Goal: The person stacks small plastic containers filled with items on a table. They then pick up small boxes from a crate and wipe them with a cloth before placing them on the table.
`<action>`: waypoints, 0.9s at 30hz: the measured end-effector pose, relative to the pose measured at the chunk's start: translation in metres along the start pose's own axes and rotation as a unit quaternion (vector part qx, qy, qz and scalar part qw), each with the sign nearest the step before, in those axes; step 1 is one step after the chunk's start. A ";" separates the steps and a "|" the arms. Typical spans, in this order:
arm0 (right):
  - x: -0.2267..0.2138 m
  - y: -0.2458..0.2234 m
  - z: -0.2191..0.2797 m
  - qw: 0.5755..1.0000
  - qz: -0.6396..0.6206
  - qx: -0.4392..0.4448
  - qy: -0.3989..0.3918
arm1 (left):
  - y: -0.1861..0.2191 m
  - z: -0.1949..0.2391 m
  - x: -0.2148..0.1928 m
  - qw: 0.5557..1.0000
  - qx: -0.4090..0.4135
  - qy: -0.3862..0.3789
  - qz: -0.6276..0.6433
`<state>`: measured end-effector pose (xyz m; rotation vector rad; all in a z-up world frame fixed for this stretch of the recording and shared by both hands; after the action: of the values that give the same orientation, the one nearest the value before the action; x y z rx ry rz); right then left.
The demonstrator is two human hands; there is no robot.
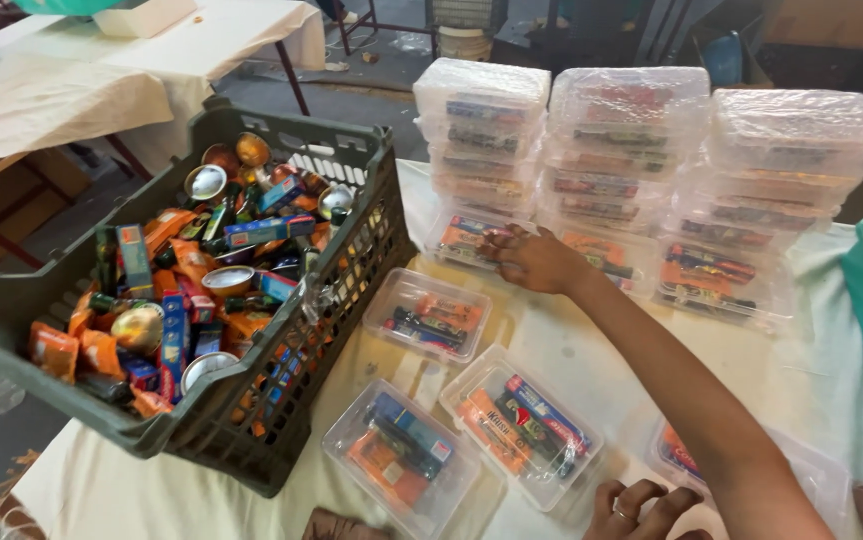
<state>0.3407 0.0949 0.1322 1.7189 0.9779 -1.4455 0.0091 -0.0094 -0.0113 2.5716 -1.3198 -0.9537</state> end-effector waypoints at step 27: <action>-0.162 -0.057 0.228 0.901 -0.244 0.235 -0.272 | -0.017 -0.057 -0.107 0.930 -0.145 -0.278 -0.194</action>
<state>0.1654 -0.0934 0.2559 1.2645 0.8098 -2.4902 0.0072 0.0715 0.0800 2.4544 -0.6566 -1.8939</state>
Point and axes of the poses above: each hand's wrist, its own z-axis away from the middle knuckle, its own x-axis out of the palm, y = z × x, the point moved 3 cm from there along -z, towards the middle knuckle, and after that the axes turned 4 degrees about z, right-handed, at the moved point
